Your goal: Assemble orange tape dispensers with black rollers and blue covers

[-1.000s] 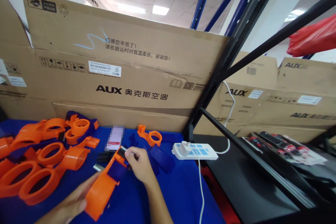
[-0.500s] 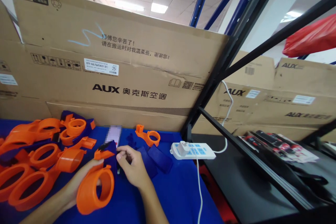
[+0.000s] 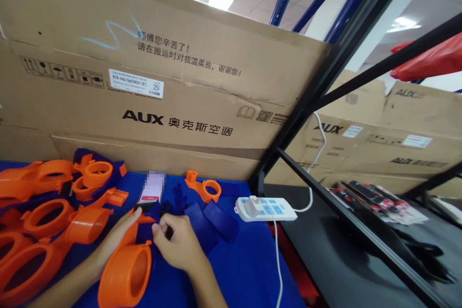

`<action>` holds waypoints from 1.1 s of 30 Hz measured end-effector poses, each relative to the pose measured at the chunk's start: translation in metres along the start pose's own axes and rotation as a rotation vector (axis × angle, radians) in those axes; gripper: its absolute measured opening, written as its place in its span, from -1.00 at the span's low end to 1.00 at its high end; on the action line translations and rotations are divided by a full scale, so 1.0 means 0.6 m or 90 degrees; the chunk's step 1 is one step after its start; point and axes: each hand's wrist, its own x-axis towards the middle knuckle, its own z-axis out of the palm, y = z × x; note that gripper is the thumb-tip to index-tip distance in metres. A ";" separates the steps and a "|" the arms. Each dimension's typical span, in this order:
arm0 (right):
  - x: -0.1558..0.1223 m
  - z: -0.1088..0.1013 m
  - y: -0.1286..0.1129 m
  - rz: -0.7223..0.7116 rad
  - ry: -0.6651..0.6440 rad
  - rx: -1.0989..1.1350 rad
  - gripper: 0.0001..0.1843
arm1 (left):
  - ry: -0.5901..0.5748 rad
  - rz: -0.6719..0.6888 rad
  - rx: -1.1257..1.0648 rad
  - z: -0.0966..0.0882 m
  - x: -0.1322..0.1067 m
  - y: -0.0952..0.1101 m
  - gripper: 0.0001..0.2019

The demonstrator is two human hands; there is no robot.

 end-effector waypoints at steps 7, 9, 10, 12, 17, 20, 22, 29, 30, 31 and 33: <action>0.005 0.016 0.001 -0.008 -0.026 -0.097 -0.68 | 0.006 0.059 0.104 -0.016 0.001 -0.008 -0.55; 0.005 0.017 0.001 -0.011 -0.036 -0.097 -0.71 | 0.011 0.071 0.117 -0.018 0.002 -0.011 -0.54; 0.006 0.017 0.001 -0.011 -0.038 -0.095 -0.72 | 0.016 0.072 0.121 -0.018 0.002 -0.011 -0.53; 0.005 0.017 0.000 -0.009 -0.041 -0.086 -0.74 | 0.022 0.067 0.120 -0.019 0.002 -0.014 -0.52; 0.000 0.016 -0.001 -0.018 -0.057 -0.054 -0.75 | 0.024 0.048 0.091 -0.025 0.002 -0.024 -0.49; -0.002 0.015 0.000 -0.033 -0.053 -0.033 -0.71 | 0.040 0.042 0.069 -0.031 0.003 -0.031 -0.47; -0.002 0.016 0.002 -0.039 -0.041 -0.024 -0.69 | 0.049 0.042 0.055 -0.034 0.004 -0.035 -0.47; 0.002 0.019 0.003 -0.032 -0.009 -0.029 -0.68 | 0.066 -0.003 -0.021 -0.046 0.019 -0.051 -0.49; 0.002 0.019 0.002 -0.033 -0.009 -0.023 -0.67 | 0.065 -0.016 -0.035 -0.045 0.020 -0.051 -0.49; 0.002 0.018 0.001 -0.033 -0.007 -0.019 -0.65 | 0.067 -0.028 -0.046 -0.043 0.021 -0.050 -0.50; 0.001 0.017 0.000 -0.030 0.004 -0.014 -0.61 | 0.079 -0.044 -0.064 -0.035 0.018 -0.043 -0.54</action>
